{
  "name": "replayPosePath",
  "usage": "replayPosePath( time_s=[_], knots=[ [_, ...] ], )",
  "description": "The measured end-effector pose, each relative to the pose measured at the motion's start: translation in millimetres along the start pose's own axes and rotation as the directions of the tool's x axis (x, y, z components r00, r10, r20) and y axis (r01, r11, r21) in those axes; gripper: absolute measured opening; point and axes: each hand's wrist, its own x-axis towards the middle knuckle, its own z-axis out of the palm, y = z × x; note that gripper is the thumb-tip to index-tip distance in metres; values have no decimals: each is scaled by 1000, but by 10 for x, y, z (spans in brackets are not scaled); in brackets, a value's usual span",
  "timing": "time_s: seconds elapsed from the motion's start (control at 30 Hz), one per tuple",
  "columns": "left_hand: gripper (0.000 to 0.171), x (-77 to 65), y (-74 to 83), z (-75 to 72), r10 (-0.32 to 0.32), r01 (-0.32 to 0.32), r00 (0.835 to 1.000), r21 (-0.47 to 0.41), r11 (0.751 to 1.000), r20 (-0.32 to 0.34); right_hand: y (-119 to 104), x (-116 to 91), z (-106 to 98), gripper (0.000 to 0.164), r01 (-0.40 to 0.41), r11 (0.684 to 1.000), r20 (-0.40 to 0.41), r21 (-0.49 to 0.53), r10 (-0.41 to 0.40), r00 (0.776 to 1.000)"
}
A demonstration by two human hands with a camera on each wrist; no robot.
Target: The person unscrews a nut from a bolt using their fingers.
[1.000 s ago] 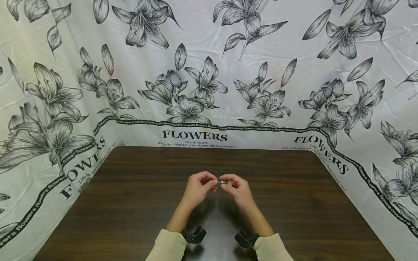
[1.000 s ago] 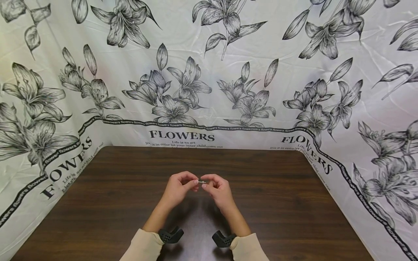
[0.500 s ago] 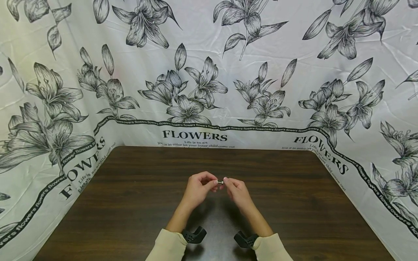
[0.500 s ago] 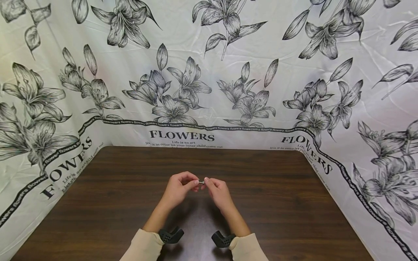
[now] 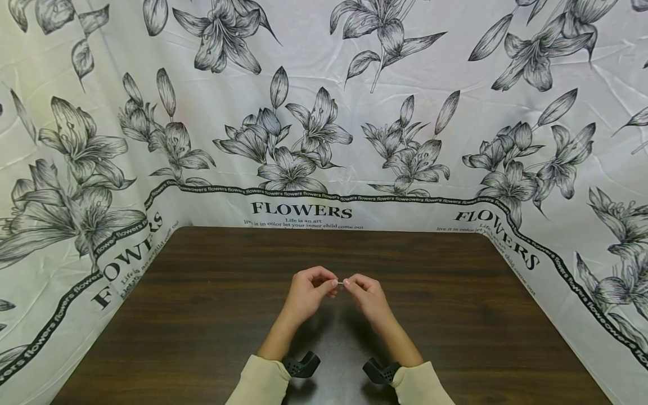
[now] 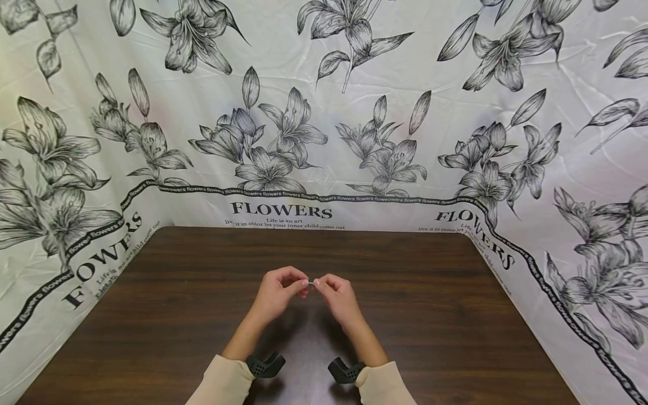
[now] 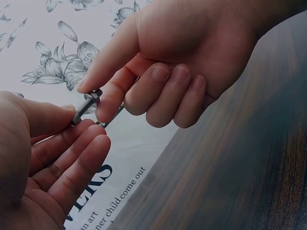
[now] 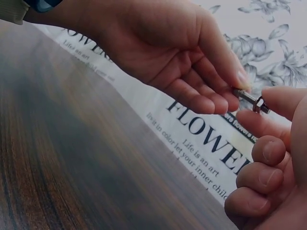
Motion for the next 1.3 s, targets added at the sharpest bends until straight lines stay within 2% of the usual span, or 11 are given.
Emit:
replayPosePath(
  time_s=[0.07, 0.27, 0.43, 0.6, 0.7, 0.93, 1.17, 1.3],
  knots=[
    [4, 6, -10, -4, -1, 1, 1000, -7, 1000, -1, -5, -1, 1, 17, 16, 1000, 2, 7, -16, 1000],
    [5, 11, -21, -11, -5, 4, 1000, -18, 1000, -5, -7, -11, -5, 21, 69, 998, 14, 14, -69, 998],
    [4, 7, -17, -14, -8, 8, 1000, -16, 1000, -7, 19, -7, -14, 19, 141, 990, 22, 25, -142, 990],
    [4, 5, -8, -18, -9, 9, 1000, -13, 1000, -5, 191, 62, -54, 18, 211, 976, 26, 42, -213, 977],
    [4, 3, -5, -21, -6, 6, 1000, -13, 1000, 0, 276, 92, -72, 20, 222, 974, 16, 42, -223, 975],
    [6, 3, -4, -25, -1, 1, 1000, -5, 1000, 16, 274, 96, -81, 26, 130, 990, 9, 47, -130, 991],
    [3, 6, 1, -14, -12, 12, 1000, -15, 1000, 4, 58, 23, -32, 33, -8, 1000, 19, 16, 8, 1000],
    [3, 2, 11, -10, -13, 14, 1000, -3, 1000, 4, 19, 6, -9, 40, -48, 998, 27, -27, 49, 998]
  ],
)
